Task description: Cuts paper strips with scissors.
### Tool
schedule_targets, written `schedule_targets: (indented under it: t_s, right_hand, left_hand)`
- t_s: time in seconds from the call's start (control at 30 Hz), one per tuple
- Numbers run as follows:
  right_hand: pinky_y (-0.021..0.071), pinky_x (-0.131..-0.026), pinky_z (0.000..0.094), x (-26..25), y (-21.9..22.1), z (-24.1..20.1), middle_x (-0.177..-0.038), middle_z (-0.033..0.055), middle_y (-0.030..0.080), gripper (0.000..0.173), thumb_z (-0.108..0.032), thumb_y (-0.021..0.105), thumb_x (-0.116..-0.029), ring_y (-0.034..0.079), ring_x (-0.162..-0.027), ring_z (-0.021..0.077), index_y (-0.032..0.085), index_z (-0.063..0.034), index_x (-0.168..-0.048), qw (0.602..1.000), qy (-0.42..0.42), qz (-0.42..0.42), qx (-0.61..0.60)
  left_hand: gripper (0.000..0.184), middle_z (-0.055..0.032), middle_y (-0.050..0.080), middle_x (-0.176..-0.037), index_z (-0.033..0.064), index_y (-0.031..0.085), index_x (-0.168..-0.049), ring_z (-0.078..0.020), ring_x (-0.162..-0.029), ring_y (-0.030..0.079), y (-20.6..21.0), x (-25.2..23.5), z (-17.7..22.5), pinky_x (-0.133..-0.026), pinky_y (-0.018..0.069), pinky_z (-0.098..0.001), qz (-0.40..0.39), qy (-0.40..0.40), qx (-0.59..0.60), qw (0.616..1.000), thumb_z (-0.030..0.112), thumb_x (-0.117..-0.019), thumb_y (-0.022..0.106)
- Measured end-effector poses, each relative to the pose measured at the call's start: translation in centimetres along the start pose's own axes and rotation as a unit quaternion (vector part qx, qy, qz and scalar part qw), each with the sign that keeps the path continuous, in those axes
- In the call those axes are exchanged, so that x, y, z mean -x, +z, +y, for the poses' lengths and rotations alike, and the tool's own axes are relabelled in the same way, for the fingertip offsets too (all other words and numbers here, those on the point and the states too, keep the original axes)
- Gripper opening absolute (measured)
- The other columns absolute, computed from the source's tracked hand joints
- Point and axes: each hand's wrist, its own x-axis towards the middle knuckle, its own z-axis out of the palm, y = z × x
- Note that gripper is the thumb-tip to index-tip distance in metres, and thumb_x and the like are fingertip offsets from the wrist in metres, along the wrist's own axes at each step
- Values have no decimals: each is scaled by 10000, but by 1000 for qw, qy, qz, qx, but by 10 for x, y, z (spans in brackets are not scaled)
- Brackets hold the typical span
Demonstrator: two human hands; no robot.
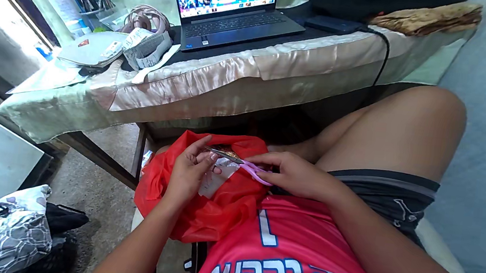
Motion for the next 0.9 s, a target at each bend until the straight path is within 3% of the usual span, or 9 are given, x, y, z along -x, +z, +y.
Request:
schedule_targets:
  t_s: [0.37, 0.5, 0.6, 0.9]
  right_hand:
    - [563, -865, 253, -2, 2, 6, -1130, -34, 721, 320, -258, 613, -1022, 673, -976, 38, 670, -205, -1333, 999, 2, 27, -17]
    - [563, -876, 264, -3, 2, 5, -1157, -30, 713, 340, -287, 628, -1013, 671, -994, 45, 659, -207, -1342, 999, 4, 30, -23]
    - [556, -899, 264, -3, 2, 6, -1205, -28, 689, 397, -332, 644, -998, 654, -1033, 44, 633, -217, -1377, 999, -10, 25, -21]
    - [558, -901, 269, -3, 2, 6, -1206, -27, 687, 413, -357, 649, -991, 652, -1045, 47, 629, -222, -1381, 999, -8, 28, -32]
  left_hand:
    - [450, -160, 727, -1094, -5, 515, -1449, -215, -839, 728, -3, -2, 1, -777, 625, -335, -22, -13, 26, 999, 4, -1007, 598]
    - [241, -150, 737, -1067, -41, 650, -1241, -203, -819, 725, -3, -1, 1, -770, 621, -331, -7, -22, 22, 999, 54, -1030, 583]
    - [191, -148, 730, -1038, -43, 693, -1140, -201, -799, 713, -4, -2, 0, -753, 621, -339, -7, -14, 34, 999, 73, -1035, 582]
    - [259, -162, 731, -1084, -53, 650, -1258, -204, -814, 713, -4, -3, 1, -771, 615, -337, -11, -24, 43, 999, 59, -1044, 557]
